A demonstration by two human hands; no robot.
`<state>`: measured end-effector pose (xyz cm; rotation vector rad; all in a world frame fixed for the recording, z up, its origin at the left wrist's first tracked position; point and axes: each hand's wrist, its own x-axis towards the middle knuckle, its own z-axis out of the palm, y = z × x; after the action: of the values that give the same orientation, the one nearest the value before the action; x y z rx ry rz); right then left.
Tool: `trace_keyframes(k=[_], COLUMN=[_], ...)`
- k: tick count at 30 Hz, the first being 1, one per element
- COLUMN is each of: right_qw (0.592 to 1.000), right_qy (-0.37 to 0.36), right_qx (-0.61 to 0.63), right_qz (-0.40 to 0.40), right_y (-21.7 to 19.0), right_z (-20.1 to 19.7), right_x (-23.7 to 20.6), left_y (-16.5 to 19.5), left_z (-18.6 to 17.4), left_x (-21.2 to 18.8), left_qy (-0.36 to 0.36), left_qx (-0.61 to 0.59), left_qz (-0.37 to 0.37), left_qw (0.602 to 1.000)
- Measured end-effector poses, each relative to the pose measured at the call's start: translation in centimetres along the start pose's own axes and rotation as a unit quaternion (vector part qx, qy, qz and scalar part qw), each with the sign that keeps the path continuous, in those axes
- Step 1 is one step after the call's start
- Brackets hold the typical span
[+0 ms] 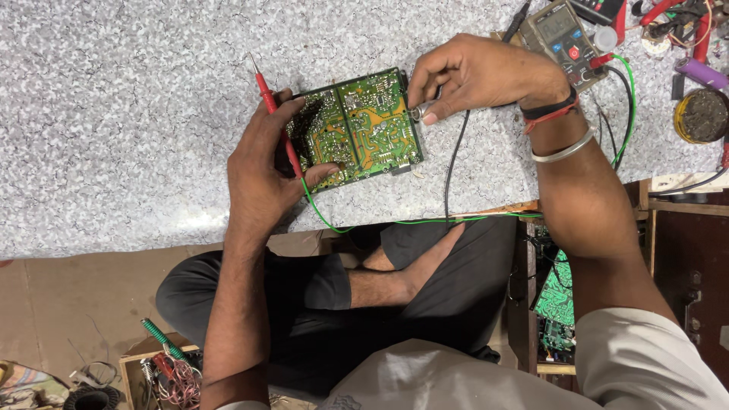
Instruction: The person sits at a workbench testing circuit boards with a multimeter probe, holding each board steady with one hand while touching probe tips to components and board traces. They flip the boards over to test both sides and reposition them on the bench between tests.
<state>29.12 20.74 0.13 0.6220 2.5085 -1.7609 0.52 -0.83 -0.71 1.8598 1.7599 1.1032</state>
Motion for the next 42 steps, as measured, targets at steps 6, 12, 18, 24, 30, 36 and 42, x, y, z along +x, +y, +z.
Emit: trace_keyframes(k=[6, 12, 18, 24, 30, 36, 42], right_qw=[1.0, 1.0, 1.0, 1.0, 1.0, 1.0, 1.0], right_qy=[0.0, 0.004, 0.011, 0.012, 0.011, 0.006, -0.002], right_qx=[0.03, 0.023, -0.015, -0.017, 0.006, 0.004, 0.014], right_qz=[-0.003, -0.004, -0.012, -0.012, 0.003, 0.002, -0.014], right_y=[0.1, -0.08, -0.26, -0.27, -0.23, -0.06, 0.12], right_z=[0.27, 0.35, 0.3, 0.36, 0.55, 0.53, 0.7], right_x=[-0.03, -0.02, -0.06, -0.1, -0.12, -0.16, -0.04], left_y=[-0.08, -0.11, -0.05, 0.02, 0.04, 0.17, 0.21], left_z=[0.09, 0.09, 0.15, 0.16, 0.06, 0.04, -0.01], left_x=[-0.11, -0.23, -0.26, -0.29, -0.39, -0.4, -0.46], left_qy=[-0.001, 0.001, -0.003, -0.001, 0.001, 0.0, -0.001], left_qx=[0.005, 0.012, 0.007, -0.004, 0.002, 0.01, 0.008], left_qz=[-0.001, 0.004, -0.008, -0.006, -0.003, -0.004, -0.007], left_qw=[1.0, 1.0, 1.0, 1.0, 1.0, 1.0, 1.0])
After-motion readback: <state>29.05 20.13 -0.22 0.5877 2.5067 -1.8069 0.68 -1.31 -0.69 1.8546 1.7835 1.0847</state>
